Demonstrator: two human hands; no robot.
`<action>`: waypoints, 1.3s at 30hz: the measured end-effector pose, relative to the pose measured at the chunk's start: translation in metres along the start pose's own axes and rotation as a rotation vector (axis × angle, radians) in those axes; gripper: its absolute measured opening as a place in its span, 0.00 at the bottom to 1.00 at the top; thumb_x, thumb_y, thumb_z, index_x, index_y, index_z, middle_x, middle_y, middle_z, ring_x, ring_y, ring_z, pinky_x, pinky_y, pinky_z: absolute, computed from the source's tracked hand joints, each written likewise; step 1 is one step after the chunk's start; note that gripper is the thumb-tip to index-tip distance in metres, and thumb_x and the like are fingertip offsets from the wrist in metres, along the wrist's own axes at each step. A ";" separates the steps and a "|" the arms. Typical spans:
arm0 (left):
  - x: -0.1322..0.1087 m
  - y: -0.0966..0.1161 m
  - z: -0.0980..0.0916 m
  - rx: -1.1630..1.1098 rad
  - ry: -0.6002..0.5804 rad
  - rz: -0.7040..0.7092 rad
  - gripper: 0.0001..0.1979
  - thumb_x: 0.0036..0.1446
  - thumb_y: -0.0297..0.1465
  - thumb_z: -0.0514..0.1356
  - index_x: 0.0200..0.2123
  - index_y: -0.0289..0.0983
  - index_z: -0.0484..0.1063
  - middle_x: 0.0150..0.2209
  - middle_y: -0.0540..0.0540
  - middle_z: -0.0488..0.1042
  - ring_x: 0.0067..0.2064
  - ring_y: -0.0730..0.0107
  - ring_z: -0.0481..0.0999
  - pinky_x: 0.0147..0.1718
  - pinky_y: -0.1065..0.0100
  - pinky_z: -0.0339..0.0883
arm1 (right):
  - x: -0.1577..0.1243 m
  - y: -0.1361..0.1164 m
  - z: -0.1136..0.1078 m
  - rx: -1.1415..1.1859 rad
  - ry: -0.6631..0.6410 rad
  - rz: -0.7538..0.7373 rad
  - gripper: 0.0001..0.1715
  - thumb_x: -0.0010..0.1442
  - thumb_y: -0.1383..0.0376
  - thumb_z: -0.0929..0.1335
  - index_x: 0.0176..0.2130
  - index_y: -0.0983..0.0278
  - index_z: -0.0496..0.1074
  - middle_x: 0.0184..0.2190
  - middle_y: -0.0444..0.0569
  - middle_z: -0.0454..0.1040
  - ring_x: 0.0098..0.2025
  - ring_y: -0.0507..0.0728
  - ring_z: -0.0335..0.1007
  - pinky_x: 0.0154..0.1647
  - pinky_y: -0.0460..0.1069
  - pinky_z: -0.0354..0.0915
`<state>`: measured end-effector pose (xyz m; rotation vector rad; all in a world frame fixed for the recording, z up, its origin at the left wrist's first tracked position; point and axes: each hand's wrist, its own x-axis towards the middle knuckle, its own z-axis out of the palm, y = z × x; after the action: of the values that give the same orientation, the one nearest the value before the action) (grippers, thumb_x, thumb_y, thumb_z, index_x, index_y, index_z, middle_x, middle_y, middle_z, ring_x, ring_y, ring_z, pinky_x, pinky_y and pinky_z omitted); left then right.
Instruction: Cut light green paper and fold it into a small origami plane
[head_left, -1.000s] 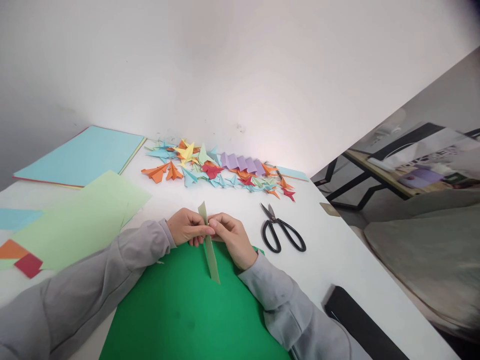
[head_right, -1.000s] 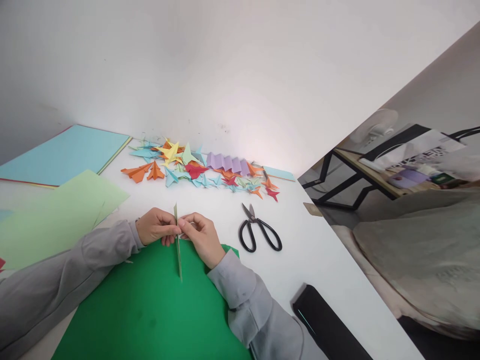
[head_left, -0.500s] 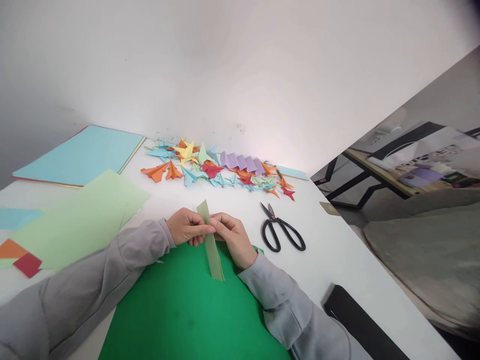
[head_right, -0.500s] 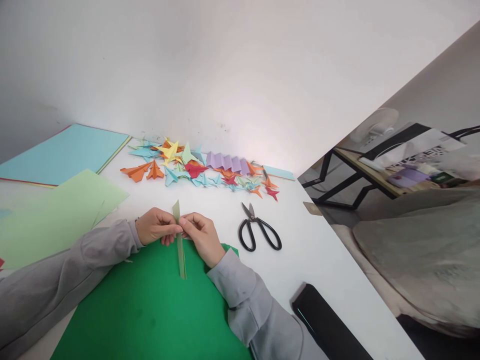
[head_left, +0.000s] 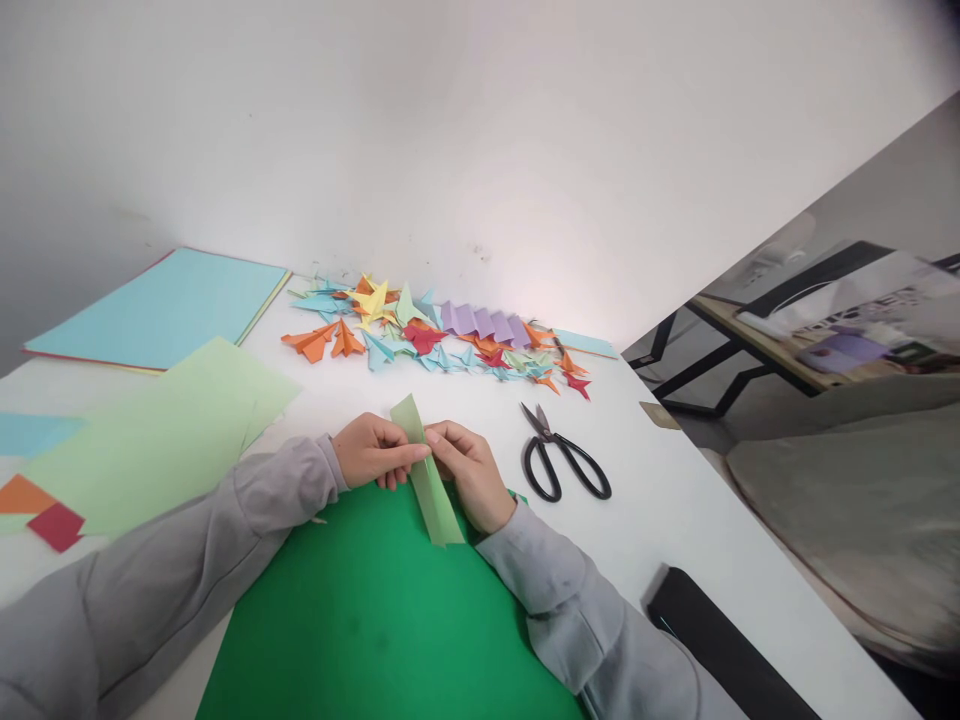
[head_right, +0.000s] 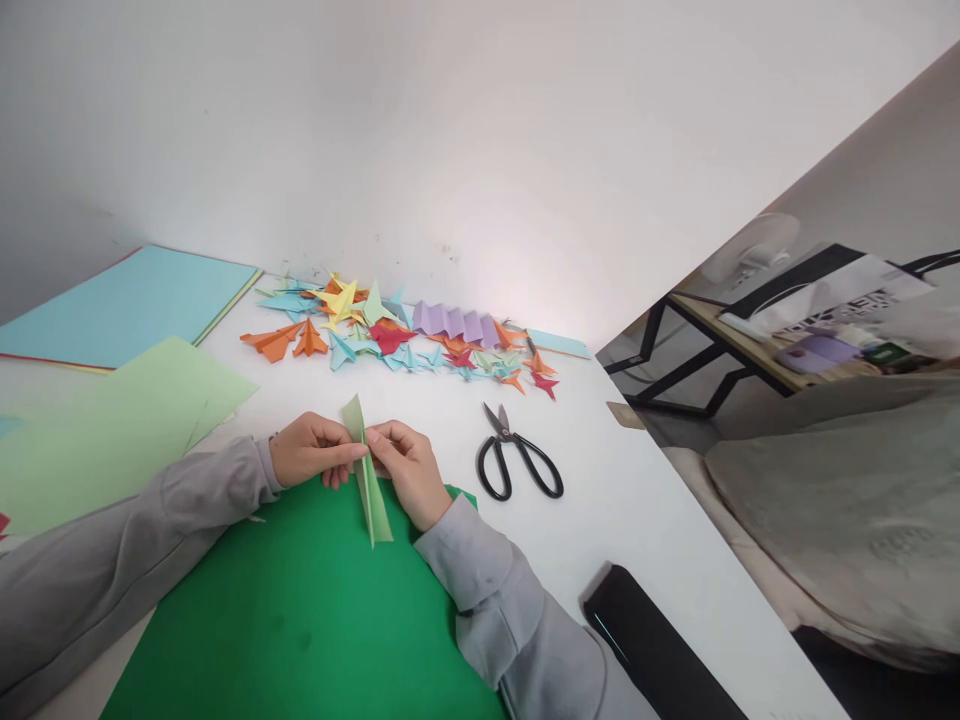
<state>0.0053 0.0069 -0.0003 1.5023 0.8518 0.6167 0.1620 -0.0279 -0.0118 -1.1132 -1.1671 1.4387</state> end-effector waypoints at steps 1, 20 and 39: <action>0.000 0.000 0.000 -0.005 0.001 0.002 0.19 0.45 0.43 0.62 0.15 0.33 0.68 0.13 0.50 0.68 0.15 0.76 0.68 0.13 0.75 0.63 | 0.000 0.000 0.000 0.011 0.008 0.005 0.20 0.49 0.49 0.70 0.27 0.63 0.69 0.17 0.39 0.65 0.19 0.48 0.57 0.21 0.44 0.54; 0.000 0.004 -0.010 -0.296 0.173 0.007 0.07 0.34 0.31 0.60 0.13 0.34 0.69 0.13 0.51 0.68 0.16 0.75 0.67 0.16 0.72 0.64 | 0.004 -0.006 -0.003 0.125 0.272 -0.083 0.27 0.47 0.64 0.68 0.48 0.61 0.61 0.23 0.37 0.69 0.18 0.48 0.58 0.22 0.45 0.58; 0.009 -0.001 -0.016 -0.642 0.174 -0.025 0.22 0.35 0.45 0.68 0.28 0.32 0.73 0.28 0.44 0.76 0.30 0.63 0.76 0.26 0.65 0.71 | -0.002 -0.008 -0.001 0.060 0.222 -0.139 0.24 0.49 0.59 0.70 0.45 0.60 0.64 0.21 0.38 0.69 0.18 0.48 0.59 0.20 0.44 0.59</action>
<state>-0.0024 0.0238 -0.0003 0.8636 0.7079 0.9093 0.1645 -0.0293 -0.0043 -1.0974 -1.0165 1.2032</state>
